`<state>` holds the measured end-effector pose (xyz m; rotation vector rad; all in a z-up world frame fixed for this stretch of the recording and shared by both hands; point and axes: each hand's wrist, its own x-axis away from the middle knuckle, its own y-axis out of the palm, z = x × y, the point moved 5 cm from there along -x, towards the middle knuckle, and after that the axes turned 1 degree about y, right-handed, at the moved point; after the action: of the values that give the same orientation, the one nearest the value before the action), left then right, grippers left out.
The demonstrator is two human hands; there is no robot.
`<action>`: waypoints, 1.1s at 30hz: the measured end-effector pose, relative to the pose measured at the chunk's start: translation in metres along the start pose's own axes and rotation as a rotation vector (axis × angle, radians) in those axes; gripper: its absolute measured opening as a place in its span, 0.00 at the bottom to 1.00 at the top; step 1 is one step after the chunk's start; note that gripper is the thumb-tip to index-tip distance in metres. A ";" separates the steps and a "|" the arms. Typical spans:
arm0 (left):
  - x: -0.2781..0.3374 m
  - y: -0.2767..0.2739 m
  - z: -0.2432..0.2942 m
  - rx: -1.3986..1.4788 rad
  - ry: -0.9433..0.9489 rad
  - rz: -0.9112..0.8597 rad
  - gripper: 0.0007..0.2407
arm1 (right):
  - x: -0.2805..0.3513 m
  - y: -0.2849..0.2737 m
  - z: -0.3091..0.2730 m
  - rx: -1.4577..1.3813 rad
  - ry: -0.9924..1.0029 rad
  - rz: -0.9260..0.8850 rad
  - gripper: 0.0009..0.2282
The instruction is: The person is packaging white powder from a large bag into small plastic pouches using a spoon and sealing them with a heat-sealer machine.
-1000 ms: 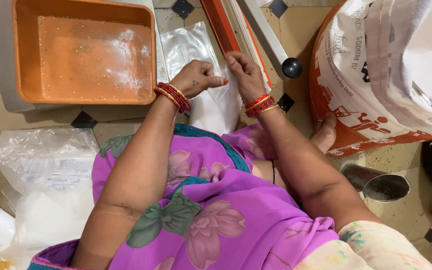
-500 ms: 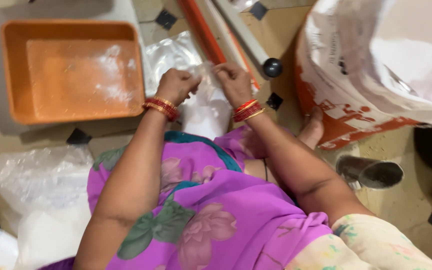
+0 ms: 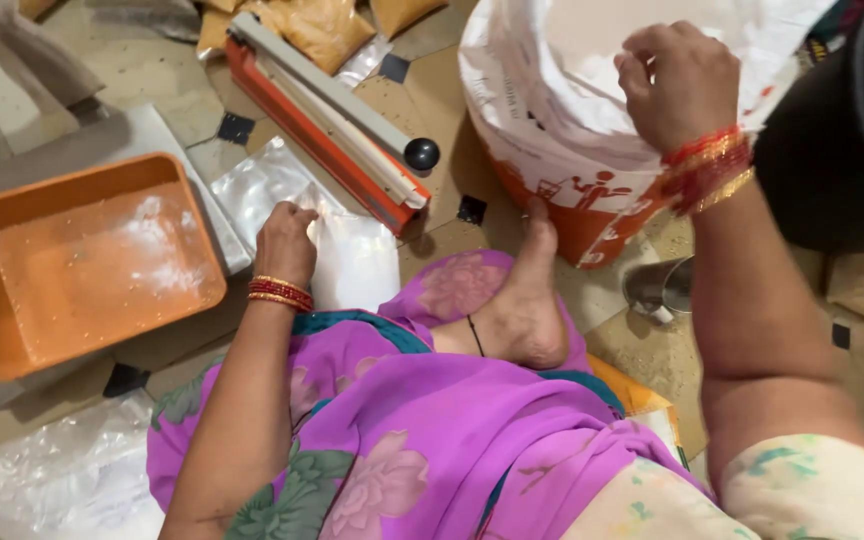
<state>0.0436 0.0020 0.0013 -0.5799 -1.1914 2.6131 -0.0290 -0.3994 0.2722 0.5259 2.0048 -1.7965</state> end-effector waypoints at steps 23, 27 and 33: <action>0.000 -0.010 0.000 0.045 -0.100 -0.038 0.22 | -0.052 0.084 0.159 0.646 0.288 -0.678 0.12; -0.001 -0.007 -0.002 0.058 -0.123 -0.045 0.22 | -0.050 0.052 0.155 0.703 0.317 -0.648 0.10; 0.000 -0.003 -0.008 0.029 -0.131 -0.063 0.22 | -0.031 0.079 0.152 0.663 0.352 -0.728 0.10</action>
<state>0.0470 0.0091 -0.0013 -0.3644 -1.1865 2.6448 0.0451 -0.5427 0.2064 0.3135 1.9144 -3.0433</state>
